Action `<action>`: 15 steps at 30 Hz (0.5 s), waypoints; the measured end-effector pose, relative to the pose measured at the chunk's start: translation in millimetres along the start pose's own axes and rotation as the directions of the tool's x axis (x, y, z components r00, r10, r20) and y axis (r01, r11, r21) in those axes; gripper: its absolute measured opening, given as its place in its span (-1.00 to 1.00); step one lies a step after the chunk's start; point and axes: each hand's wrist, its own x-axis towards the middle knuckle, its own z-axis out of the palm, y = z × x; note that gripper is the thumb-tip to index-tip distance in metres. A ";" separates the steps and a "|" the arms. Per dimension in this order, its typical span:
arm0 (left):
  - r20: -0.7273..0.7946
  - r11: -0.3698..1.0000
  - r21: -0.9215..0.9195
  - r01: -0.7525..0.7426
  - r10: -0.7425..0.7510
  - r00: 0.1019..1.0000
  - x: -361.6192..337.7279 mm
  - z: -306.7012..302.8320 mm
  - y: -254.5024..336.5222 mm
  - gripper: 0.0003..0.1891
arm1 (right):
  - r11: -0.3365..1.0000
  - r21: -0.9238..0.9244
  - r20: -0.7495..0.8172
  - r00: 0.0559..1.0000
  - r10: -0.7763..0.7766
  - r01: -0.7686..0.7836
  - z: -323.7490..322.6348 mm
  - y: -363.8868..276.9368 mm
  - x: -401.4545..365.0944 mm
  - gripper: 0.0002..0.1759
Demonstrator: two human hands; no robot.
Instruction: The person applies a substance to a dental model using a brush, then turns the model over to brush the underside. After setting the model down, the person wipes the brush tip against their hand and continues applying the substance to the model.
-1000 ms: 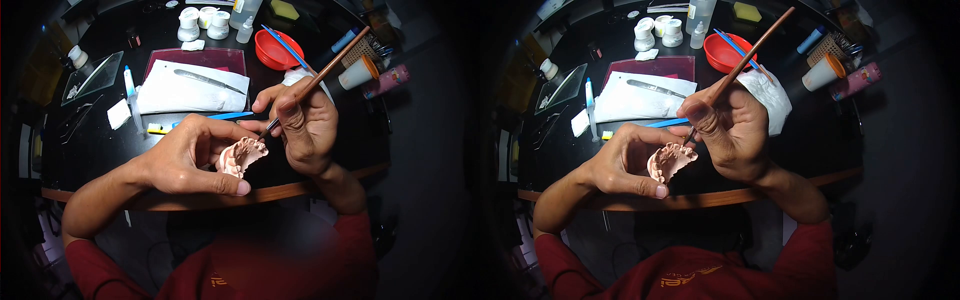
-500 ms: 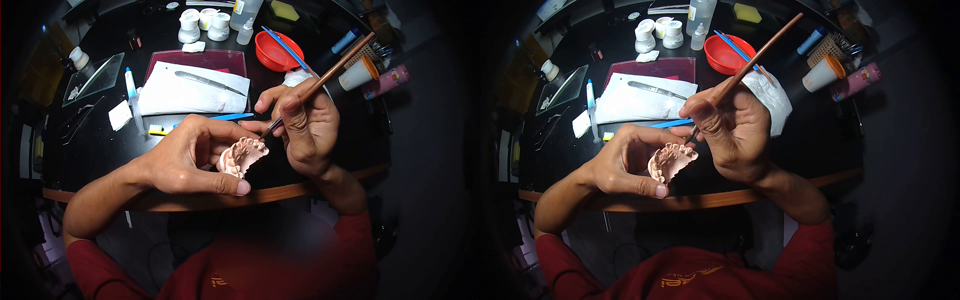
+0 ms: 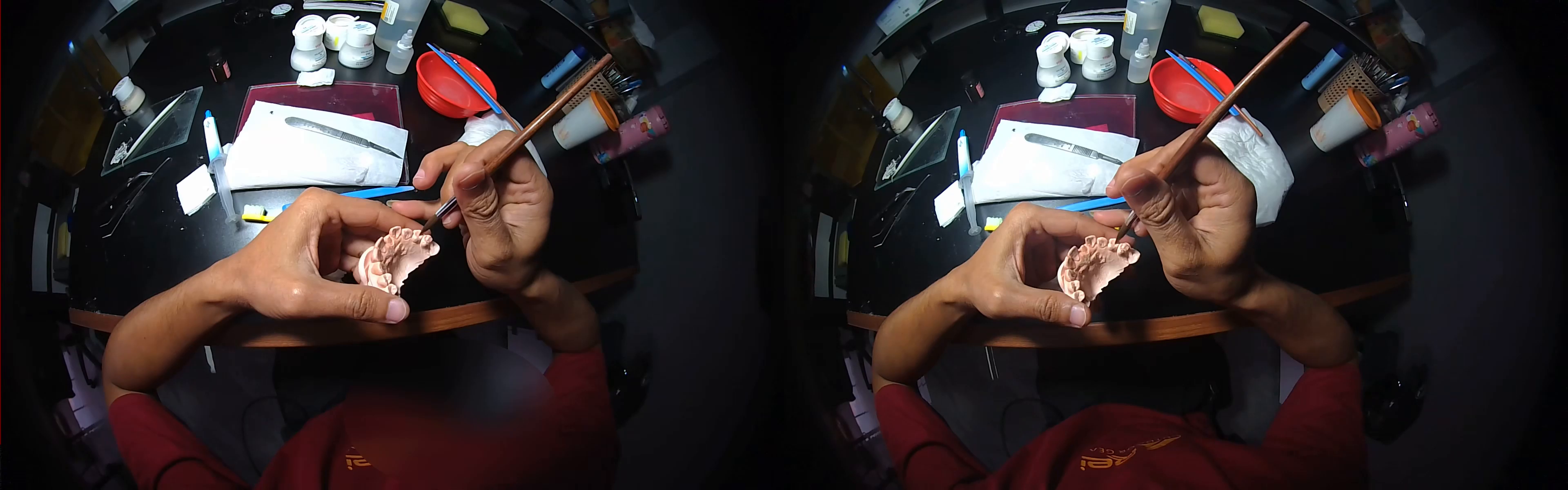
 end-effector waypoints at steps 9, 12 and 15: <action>-0.002 1.000 -0.014 -0.012 0.012 1.000 0.2 1.7 2.1 -0.41 | 1.000 -0.013 -0.009 1.000 -0.010 0.010 0.0 0.9 -0.8 -0.71; 0.004 1.000 -0.019 -0.010 0.010 1.000 0.3 0.7 1.4 -0.41 | 1.000 -0.006 -0.005 1.000 -0.026 0.026 1.1 0.7 0.0 -0.71; 0.017 1.000 -0.011 -0.026 0.027 1.000 0.4 -0.6 -0.1 -0.40 | 1.000 -0.007 -0.013 1.000 -0.021 0.021 0.5 1.0 -0.5 -0.71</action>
